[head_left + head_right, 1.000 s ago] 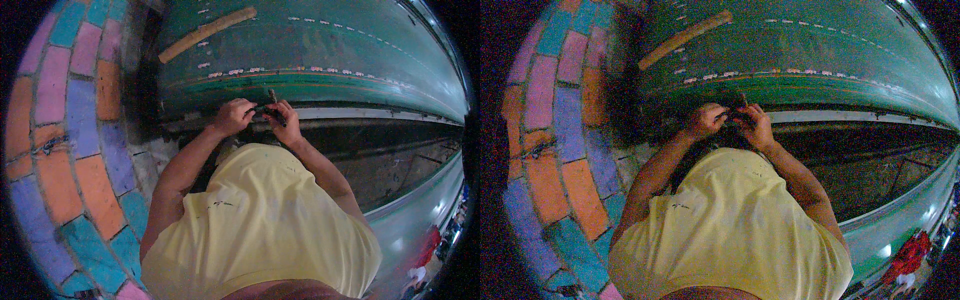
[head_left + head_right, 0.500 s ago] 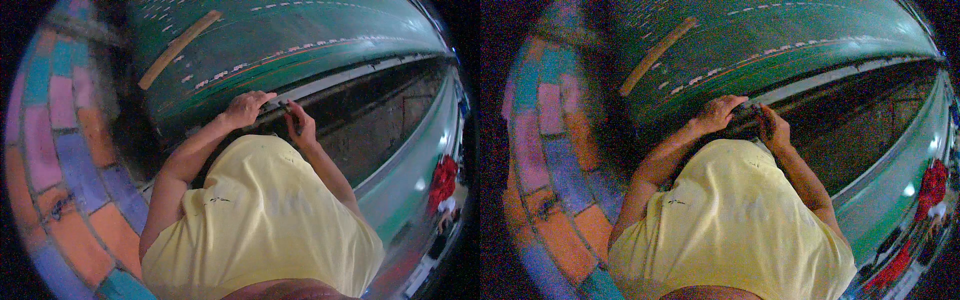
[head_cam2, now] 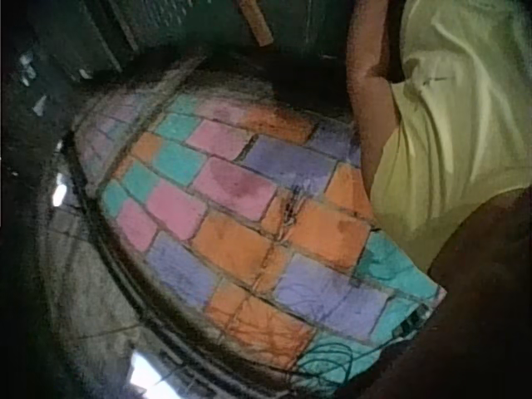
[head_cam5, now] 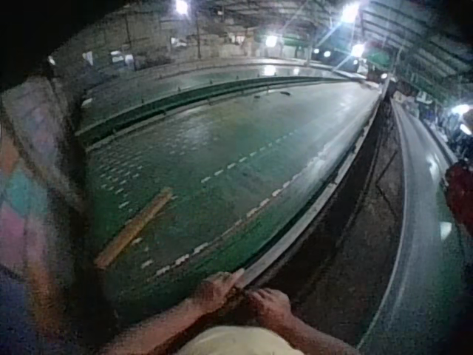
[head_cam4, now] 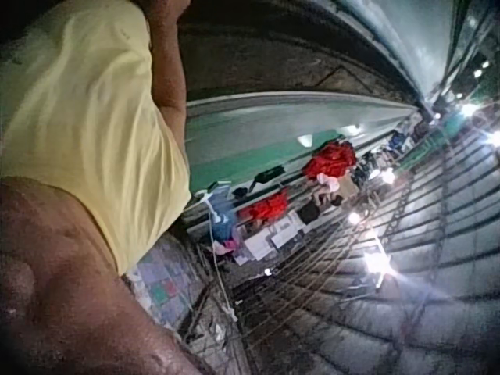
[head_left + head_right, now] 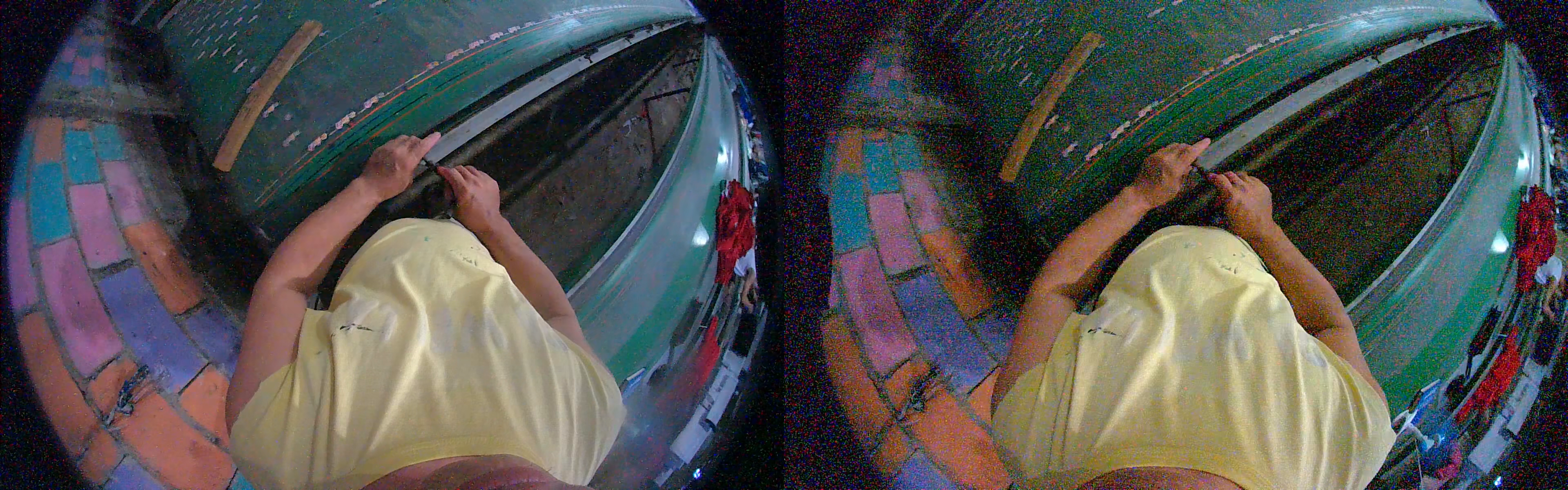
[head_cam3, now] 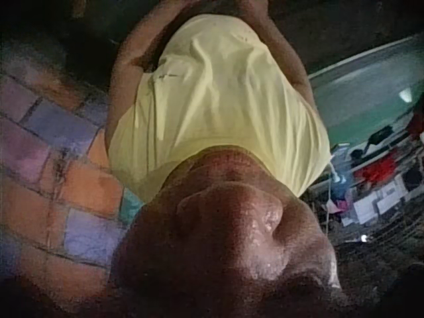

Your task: The person repeatedly picks up small metal pieces and a wooden block from a green curved surface, then uses both hands to manipulate and assemble the pieces along a metal rail. The person continues this repetitive assembly process throughout the clip.

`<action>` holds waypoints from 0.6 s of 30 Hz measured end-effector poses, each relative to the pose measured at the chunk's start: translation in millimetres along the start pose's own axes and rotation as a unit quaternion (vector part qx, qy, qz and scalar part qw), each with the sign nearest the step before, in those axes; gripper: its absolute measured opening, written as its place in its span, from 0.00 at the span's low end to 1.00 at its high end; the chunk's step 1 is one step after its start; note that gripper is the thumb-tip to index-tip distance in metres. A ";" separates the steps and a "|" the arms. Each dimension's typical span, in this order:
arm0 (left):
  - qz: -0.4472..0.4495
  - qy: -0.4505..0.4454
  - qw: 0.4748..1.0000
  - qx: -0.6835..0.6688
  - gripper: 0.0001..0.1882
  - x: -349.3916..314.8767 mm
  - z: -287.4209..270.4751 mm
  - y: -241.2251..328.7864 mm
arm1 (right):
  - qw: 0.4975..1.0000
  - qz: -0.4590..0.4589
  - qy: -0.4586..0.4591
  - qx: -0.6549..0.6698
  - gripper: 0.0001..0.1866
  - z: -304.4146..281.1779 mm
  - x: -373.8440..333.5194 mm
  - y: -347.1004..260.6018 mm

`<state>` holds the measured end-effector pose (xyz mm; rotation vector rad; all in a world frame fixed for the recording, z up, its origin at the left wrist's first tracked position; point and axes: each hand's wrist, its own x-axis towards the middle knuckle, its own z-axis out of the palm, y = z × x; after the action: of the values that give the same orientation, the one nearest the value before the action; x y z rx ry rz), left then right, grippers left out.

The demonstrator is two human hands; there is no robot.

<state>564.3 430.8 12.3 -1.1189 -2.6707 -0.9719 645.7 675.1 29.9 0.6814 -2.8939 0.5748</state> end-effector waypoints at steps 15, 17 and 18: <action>-0.008 0.023 0.999 0.034 0.31 1.3 9.4 1.6 | 0.766 0.366 0.085 0.522 0.08 79.9 -23.7 -16.1; -0.005 0.023 0.999 0.027 0.31 2.4 7.7 3.3 | 0.592 0.424 0.077 0.681 0.08 92.0 -25.2 -13.8; -0.008 0.025 0.999 0.026 0.31 1.0 8.8 1.2 | 0.494 0.416 0.031 0.763 0.07 86.7 -25.1 -10.7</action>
<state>565.7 437.3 6.3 -1.0516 -2.6528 -0.9153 670.9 642.8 -51.3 -0.8943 -1.5056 3.0653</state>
